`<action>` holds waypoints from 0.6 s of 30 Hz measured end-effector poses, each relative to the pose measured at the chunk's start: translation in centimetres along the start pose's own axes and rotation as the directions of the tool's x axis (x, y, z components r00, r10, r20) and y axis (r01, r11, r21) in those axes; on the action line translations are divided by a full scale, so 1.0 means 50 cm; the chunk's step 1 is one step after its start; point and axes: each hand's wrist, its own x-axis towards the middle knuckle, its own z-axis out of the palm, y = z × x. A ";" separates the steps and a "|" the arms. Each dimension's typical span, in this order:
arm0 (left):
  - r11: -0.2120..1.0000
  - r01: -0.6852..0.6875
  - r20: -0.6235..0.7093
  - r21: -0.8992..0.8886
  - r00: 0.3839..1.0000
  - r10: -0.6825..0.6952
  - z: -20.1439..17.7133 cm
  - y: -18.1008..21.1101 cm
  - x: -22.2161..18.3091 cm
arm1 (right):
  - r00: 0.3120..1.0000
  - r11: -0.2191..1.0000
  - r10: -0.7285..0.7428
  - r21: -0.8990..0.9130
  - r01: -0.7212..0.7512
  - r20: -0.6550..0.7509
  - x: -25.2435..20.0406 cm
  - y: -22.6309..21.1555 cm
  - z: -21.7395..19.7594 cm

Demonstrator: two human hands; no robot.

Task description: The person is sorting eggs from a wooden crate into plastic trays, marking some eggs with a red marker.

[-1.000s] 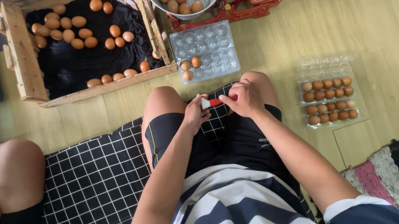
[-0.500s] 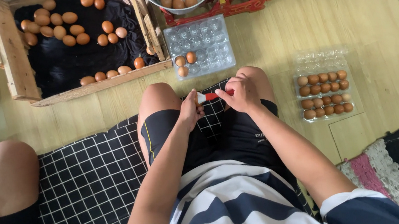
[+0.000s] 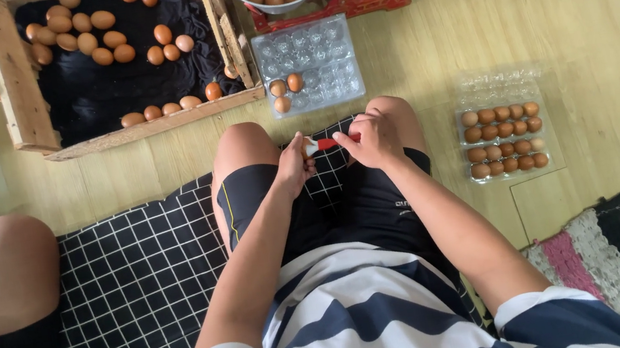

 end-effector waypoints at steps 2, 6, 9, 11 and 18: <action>1.000 0.002 0.004 -0.010 1.000 -0.002 0.001 0.000 -0.001 | 1.000 0.999 -0.009 0.040 0.009 0.009 -0.004 0.006 0.004; 0.999 0.011 0.025 -0.034 1.000 -0.010 -0.007 -0.010 0.015 | 1.000 1.000 -0.008 0.017 0.008 -0.022 -0.005 -0.001 -0.005; 1.000 -0.004 0.029 -0.026 1.000 0.005 -0.007 -0.016 0.018 | 0.999 0.998 -0.043 0.053 0.044 -0.021 -0.005 0.002 0.000; 1.000 0.004 0.035 -0.023 0.999 -0.003 -0.004 -0.008 0.011 | 0.999 0.998 -0.039 0.050 0.040 -0.017 -0.008 -0.003 0.003; 0.997 0.027 0.018 -0.078 1.000 -0.026 0.005 0.012 -0.011 | 0.999 0.998 -0.054 0.034 0.054 -0.002 -0.010 0.000 0.007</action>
